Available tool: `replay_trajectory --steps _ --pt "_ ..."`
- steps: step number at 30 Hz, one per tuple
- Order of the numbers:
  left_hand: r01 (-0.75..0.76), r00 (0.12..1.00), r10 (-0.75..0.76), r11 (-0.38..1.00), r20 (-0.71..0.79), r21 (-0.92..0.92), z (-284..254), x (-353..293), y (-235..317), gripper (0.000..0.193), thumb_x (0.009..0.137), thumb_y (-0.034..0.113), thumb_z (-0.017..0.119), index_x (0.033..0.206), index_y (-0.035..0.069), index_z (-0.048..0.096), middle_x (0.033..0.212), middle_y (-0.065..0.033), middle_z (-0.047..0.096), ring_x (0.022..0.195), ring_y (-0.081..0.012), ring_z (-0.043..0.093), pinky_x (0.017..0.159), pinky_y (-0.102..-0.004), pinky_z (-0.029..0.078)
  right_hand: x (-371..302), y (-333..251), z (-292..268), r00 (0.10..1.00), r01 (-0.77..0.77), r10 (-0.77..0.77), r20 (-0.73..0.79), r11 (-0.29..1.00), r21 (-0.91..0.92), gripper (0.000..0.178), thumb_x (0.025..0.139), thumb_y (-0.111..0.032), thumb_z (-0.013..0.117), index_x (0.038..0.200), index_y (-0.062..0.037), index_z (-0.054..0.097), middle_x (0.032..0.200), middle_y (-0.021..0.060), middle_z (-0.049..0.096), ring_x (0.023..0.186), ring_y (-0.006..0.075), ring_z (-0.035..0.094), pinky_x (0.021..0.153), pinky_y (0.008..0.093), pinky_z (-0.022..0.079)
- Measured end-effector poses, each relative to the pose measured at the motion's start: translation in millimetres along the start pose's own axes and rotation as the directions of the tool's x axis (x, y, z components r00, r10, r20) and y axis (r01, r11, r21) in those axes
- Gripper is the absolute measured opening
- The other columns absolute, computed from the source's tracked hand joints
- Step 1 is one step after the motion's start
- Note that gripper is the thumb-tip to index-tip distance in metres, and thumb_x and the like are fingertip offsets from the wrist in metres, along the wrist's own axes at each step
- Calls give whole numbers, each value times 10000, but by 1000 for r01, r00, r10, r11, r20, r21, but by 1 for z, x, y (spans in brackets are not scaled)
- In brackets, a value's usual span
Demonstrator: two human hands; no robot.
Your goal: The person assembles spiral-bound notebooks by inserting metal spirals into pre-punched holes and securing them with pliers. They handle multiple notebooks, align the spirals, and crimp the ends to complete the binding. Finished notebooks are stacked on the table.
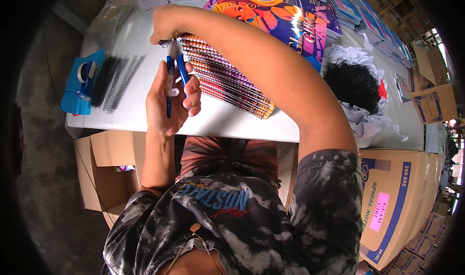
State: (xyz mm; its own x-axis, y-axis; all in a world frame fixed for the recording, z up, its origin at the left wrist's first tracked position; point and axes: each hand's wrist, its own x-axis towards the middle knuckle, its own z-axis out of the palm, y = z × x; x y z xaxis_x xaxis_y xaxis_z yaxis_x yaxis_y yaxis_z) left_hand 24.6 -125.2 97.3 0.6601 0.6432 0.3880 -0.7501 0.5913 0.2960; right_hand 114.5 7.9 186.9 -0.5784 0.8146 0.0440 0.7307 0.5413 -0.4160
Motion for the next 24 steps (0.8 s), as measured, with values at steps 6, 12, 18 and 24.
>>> replay_trajectory --steps 6,12,18,24 --pt "132 897 44 923 -439 362 43 15 -15 602 945 506 225 1161 -10 449 988 -216 600 940 -370 614 781 -436 529 -2 0 -5 996 -86 87 -1 989 122 301 660 -295 651 661 6 640 505 48 500 434 152 401 429 322 332" --pt "134 905 21 934 -424 332 42 21 -17 578 947 494 238 1130 -7 462 963 -204 599 935 -360 614 772 -434 530 1 2 -1 993 -110 116 -15 969 223 293 631 -298 658 586 -14 600 491 28 475 422 133 375 410 311 297" --pt "56 897 115 928 -426 368 42 27 -19 509 943 493 296 1042 29 482 747 -83 514 601 -187 516 563 -366 533 -2 4 -12 989 -121 93 112 953 277 262 633 -291 660 602 -35 613 484 14 448 418 116 360 399 293 276" --pt "35 857 175 919 -484 394 37 30 -17 475 940 484 334 1022 41 483 734 -78 504 589 -173 500 473 -314 451 1 -4 -13 993 -12 6 116 999 50 272 652 -290 652 668 -19 654 552 47 544 498 149 482 451 305 383"
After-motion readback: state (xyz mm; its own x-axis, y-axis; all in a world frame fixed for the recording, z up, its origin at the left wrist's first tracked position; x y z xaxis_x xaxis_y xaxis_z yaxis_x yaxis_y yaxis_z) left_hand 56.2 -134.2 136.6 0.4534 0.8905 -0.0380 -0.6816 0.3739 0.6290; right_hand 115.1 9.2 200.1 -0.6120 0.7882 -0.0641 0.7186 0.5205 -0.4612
